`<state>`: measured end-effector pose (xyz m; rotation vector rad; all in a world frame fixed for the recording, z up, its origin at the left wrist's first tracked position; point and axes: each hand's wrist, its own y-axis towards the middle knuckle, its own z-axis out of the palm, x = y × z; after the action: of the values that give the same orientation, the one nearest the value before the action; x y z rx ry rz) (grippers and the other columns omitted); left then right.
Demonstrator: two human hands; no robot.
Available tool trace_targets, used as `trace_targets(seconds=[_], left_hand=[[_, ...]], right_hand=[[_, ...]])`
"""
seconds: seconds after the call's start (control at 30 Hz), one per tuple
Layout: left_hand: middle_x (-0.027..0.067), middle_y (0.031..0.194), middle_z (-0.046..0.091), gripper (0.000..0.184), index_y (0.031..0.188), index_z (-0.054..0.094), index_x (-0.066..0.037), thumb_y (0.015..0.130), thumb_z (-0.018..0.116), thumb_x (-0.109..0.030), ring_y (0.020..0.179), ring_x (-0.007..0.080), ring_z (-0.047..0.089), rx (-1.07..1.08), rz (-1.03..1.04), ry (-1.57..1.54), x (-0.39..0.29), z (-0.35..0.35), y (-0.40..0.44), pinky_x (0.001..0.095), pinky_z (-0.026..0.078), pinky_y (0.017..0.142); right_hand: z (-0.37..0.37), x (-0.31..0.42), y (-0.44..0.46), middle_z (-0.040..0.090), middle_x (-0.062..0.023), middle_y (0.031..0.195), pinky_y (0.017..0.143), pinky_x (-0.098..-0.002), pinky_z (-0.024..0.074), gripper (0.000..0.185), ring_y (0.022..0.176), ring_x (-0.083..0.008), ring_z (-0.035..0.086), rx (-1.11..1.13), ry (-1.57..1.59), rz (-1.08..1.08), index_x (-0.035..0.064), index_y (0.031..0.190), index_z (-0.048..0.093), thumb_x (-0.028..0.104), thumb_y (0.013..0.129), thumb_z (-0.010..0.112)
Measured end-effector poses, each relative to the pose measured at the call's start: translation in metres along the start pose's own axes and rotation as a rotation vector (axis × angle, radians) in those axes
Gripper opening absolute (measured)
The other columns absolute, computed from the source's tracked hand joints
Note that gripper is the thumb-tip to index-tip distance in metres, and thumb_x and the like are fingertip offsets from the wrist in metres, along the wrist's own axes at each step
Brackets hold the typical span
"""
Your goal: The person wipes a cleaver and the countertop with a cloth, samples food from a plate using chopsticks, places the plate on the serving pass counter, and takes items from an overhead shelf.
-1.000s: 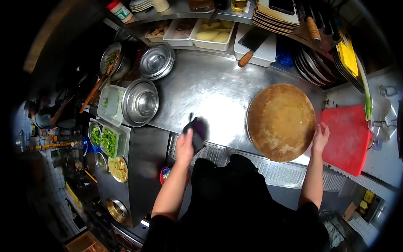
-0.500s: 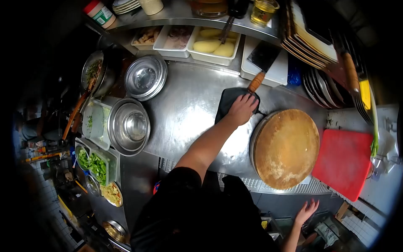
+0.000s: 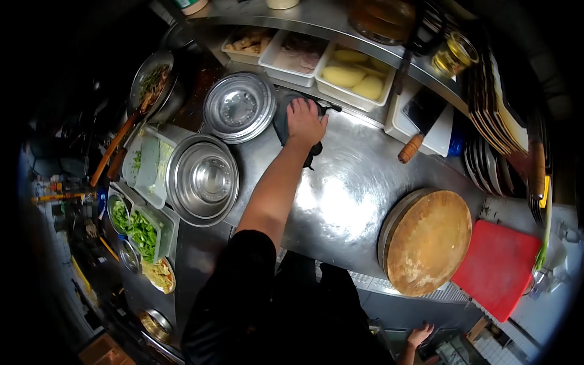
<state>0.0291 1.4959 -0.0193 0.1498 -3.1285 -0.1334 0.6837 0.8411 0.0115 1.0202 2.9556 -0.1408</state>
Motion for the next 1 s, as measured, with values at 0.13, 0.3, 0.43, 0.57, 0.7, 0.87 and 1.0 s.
trace_targets(seconds=[0.13, 0.3, 0.43, 0.57, 0.7, 0.87, 1.0], left_hand=[[0.0299, 0.151, 0.037, 0.079, 0.147, 0.042, 0.000, 0.095, 0.045, -0.060, 0.142, 0.0441, 0.031, 0.021, -0.167, -0.180, 0.026, 0.001, 0.004, 0.0546, 0.023, 0.116], [0.0300, 0.148, 0.039, 0.079, 0.145, 0.044, -0.001, 0.094, 0.048, -0.061, 0.138, 0.0445, 0.036, -0.054, -0.227, -0.225, 0.023, 0.003, -0.047, 0.0545, 0.026, 0.114], [0.0300, 0.148, 0.039, 0.077, 0.144, 0.046, 0.000, 0.093, 0.053, -0.058, 0.138, 0.0433, 0.036, -0.019, -0.167, -0.287, 0.033, -0.020, -0.124, 0.0537, 0.025, 0.115], [0.0300, 0.148, 0.040, 0.074, 0.144, 0.046, -0.002, 0.093, 0.057, -0.053, 0.139, 0.0429, 0.036, -0.005, -0.173, -0.264, 0.055, -0.017, -0.200, 0.0533, 0.023, 0.116], [0.0301, 0.143, 0.046, 0.067, 0.141, 0.050, -0.001, 0.091, 0.062, -0.043, 0.136, 0.0446, 0.040, -0.104, -0.206, -0.220, 0.083, -0.016, -0.279, 0.0542, 0.029, 0.113], [0.0235, 0.128, 0.060, 0.039, 0.126, 0.059, -0.001, 0.089, 0.060, -0.013, 0.119, 0.0404, 0.055, -0.237, -0.238, -0.111, 0.148, 0.002, -0.381, 0.0488, 0.041, 0.102], [0.0239, 0.099, 0.064, 0.013, 0.099, 0.061, 0.006, 0.092, 0.059, -0.004, 0.091, 0.0455, 0.058, -0.352, -0.827, -0.230, 0.190, 0.003, -0.424, 0.0511, 0.047, 0.082]], right_hand=[[-0.020, 0.040, 0.007, 0.041, -0.0298, 0.143, 0.112, -0.0445, 0.0349, 0.043, 0.134, -0.0439, 0.041, 0.079, 0.106, -0.029, -0.0006, 0.114, 0.062, -0.008, 0.072, 0.055], [-0.024, 0.039, 0.023, 0.043, -0.0296, 0.141, 0.111, -0.0458, 0.0366, 0.038, 0.132, -0.0445, 0.043, 0.140, 0.100, -0.132, -0.0013, 0.113, 0.062, -0.006, 0.075, 0.057], [-0.025, 0.054, 0.027, 0.044, -0.0304, 0.139, 0.112, -0.0458, 0.0362, 0.038, 0.132, -0.0451, 0.042, 0.180, 0.078, -0.140, -0.0018, 0.113, 0.063, -0.007, 0.076, 0.056], [-0.023, 0.067, 0.042, 0.042, -0.0318, 0.142, 0.112, -0.0462, 0.0359, 0.039, 0.133, -0.0466, 0.042, 0.234, 0.074, -0.192, -0.0020, 0.115, 0.063, -0.007, 0.077, 0.055], [-0.019, 0.068, 0.057, 0.038, -0.0331, 0.147, 0.112, -0.0457, 0.0363, 0.041, 0.134, -0.0479, 0.042, 0.258, 0.080, -0.207, -0.0006, 0.118, 0.063, -0.006, 0.077, 0.057], [-0.026, 0.064, 0.061, 0.038, -0.0340, 0.146, 0.112, -0.0466, 0.0360, 0.037, 0.133, -0.0488, 0.042, 0.260, 0.105, -0.248, -0.0002, 0.117, 0.063, -0.004, 0.080, 0.058], [-0.010, 0.023, 0.062, 0.038, -0.0342, 0.146, 0.112, -0.0469, 0.0365, 0.037, 0.133, -0.0487, 0.043, 0.248, 0.140, -0.208, 0.0001, 0.117, 0.064, -0.005, 0.080, 0.059]])
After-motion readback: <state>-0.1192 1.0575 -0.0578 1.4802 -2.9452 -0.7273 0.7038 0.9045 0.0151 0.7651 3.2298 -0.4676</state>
